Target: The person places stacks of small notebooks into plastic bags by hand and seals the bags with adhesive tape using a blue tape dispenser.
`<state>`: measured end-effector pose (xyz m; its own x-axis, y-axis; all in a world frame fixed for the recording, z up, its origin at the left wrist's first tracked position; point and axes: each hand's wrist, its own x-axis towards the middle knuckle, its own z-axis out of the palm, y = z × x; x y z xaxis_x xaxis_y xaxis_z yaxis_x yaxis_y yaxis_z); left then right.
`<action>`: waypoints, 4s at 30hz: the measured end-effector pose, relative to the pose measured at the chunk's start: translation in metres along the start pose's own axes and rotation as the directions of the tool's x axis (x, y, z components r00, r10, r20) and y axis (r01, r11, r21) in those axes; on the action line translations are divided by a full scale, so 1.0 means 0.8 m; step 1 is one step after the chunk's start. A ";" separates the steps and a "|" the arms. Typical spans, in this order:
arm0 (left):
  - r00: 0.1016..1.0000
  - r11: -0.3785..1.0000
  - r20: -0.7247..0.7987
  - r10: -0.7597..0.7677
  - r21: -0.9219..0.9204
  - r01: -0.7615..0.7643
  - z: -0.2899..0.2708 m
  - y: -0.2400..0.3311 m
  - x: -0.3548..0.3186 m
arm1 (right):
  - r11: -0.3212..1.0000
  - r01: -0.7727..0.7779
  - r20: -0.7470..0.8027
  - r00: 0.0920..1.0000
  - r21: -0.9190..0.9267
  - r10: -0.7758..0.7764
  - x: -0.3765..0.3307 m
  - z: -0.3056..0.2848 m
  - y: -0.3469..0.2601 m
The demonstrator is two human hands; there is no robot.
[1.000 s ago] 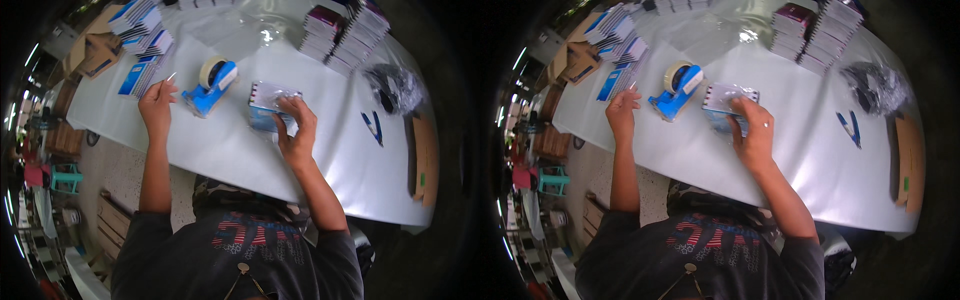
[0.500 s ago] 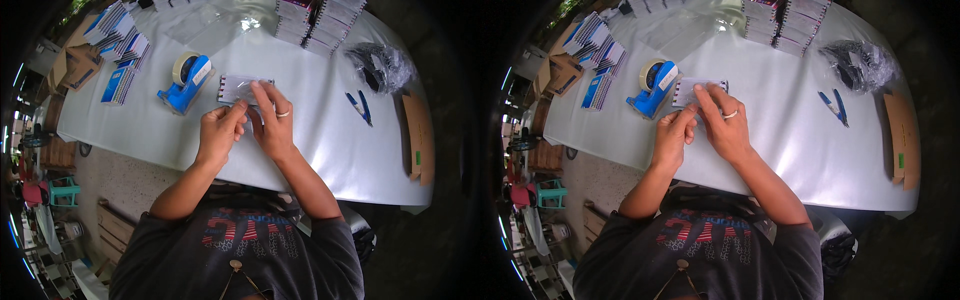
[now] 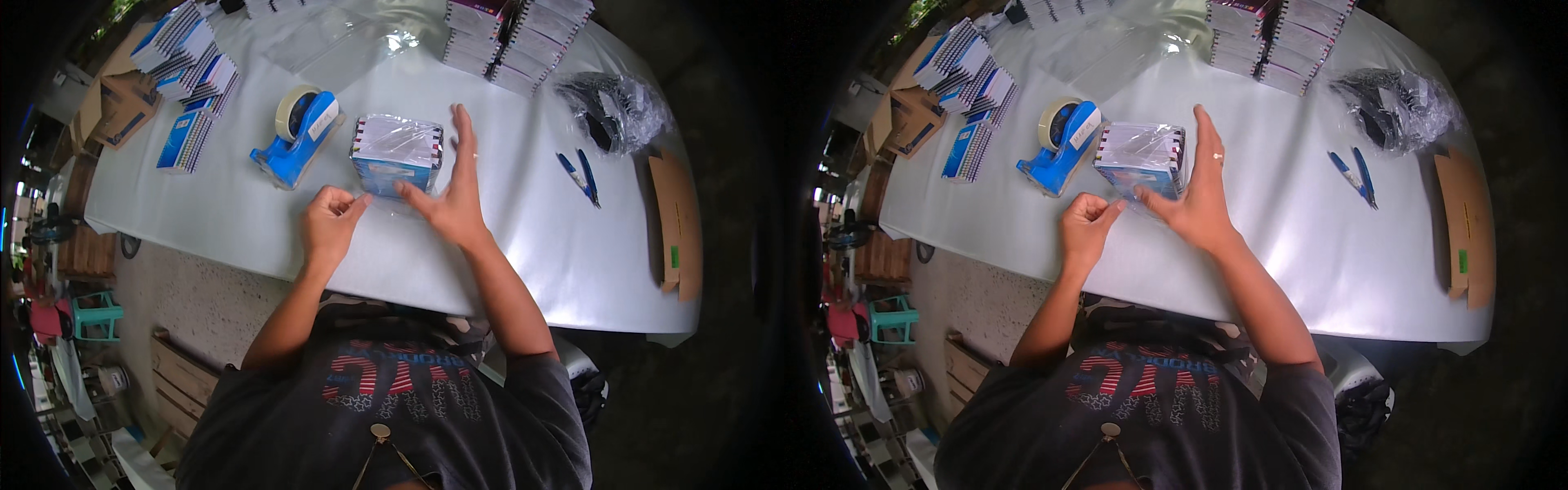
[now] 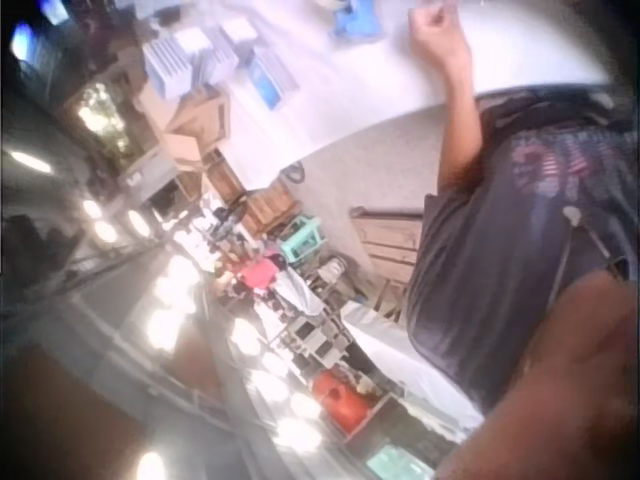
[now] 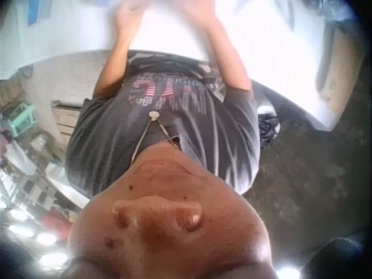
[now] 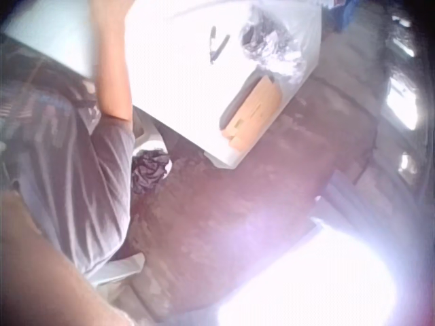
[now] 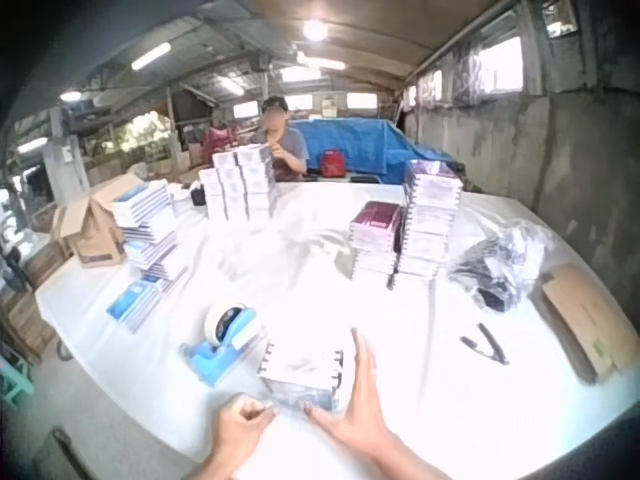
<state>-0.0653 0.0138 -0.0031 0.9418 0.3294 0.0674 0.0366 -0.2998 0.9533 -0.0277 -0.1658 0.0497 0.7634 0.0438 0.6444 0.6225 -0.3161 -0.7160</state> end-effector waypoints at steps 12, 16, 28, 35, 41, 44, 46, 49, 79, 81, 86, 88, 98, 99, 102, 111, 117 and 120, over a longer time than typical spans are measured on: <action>0.884 0.899 0.460 0.087 -0.419 0.129 0.000 0.051 -0.022 | -0.130 -0.452 0.458 0.764 0.882 0.454 -0.008 0.019 0.018; 0.932 0.651 0.047 0.360 -0.728 -0.215 0.021 0.078 0.024 | -0.129 -0.746 0.737 0.587 0.653 0.335 -0.024 0.025 0.012; 0.699 0.744 0.291 0.653 -0.421 -0.519 0.018 0.112 0.056 | 0.906 -0.195 0.251 0.962 0.375 0.104 0.034 -0.073 0.049; 0.864 0.810 0.130 0.487 -0.438 -0.390 0.024 0.083 0.045 | 0.840 -0.318 0.388 0.911 0.439 0.142 0.011 -0.018 0.053; 0.837 0.829 0.141 0.529 -0.299 -0.473 0.031 0.117 0.040 | 0.939 -0.104 0.196 0.980 0.327 0.040 0.001 -0.018 0.036; 0.835 0.830 0.145 0.531 -0.290 -0.477 0.034 0.138 0.035 | 0.930 -0.071 0.127 0.992 0.360 0.027 0.010 -0.024 0.021; 0.908 0.903 0.150 0.392 -0.253 -0.348 0.037 0.145 0.029 | 0.930 -0.074 0.112 0.993 0.361 0.036 0.018 -0.027 0.006; 0.837 0.827 -0.016 0.547 -0.141 -0.544 0.043 0.149 0.017 | 0.947 0.005 0.047 0.999 0.320 -0.022 0.020 -0.034 -0.014; 0.820 0.845 0.319 0.475 -0.425 -0.325 0.045 0.076 -0.006 | 0.822 -0.390 0.314 0.910 0.416 0.272 0.009 -0.041 0.017; 0.831 0.861 0.364 0.420 -0.448 -0.239 0.040 0.085 0.000 | 0.831 -0.371 0.274 0.921 0.413 0.275 0.002 -0.039 0.022; 0.841 0.860 0.272 0.467 -0.362 -0.360 0.037 0.083 0.000 | 0.943 -0.106 0.077 0.993 0.315 0.086 0.001 -0.021 0.007; 0.854 0.874 0.249 0.457 -0.303 -0.380 0.039 0.083 -0.005 | 0.942 -0.125 0.033 0.992 0.310 0.121 -0.002 -0.016 0.000; 0.605 0.575 -0.011 0.796 0.322 -0.752 0.038 0.078 -0.008 | 0.919 -0.254 -0.118 0.946 0.302 0.301 -0.009 -0.010 -0.010; 0.572 0.522 0.038 0.820 0.362 -0.772 0.035 0.083 -0.006 | 0.918 -0.254 -0.118 0.946 0.304 0.301 -0.009 -0.011 -0.010; 0.535 0.431 0.217 0.817 0.387 -0.815 0.033 0.097 -0.007 | 0.943 -0.207 -0.086 0.968 0.259 0.236 -0.008 -0.013 -0.008; 0.575 0.507 0.378 0.725 0.271 -0.818 0.027 0.113 -0.001 | 0.928 0.029 -0.060 0.997 -0.372 -0.055 -0.031 -0.001 -0.018; 0.643 0.639 0.398 0.654 0.163 -0.752 0.021 0.123 -0.006 | 0.865 0.152 -0.060 0.977 -0.479 -0.205 -0.030 -0.001 -0.017; 0.683 0.739 0.438 0.584 0.062 -0.671 0.014 0.129 -0.004 | 0.824 0.251 -0.030 0.951 -0.507 -0.308 -0.024 -0.001 -0.023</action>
<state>-0.0610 -0.0286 0.0917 0.8115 -0.3423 0.4736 -0.5841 -0.4977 0.6411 -0.0534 -0.1617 0.0507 0.5289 0.1108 0.8414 0.6175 -0.7304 -0.2920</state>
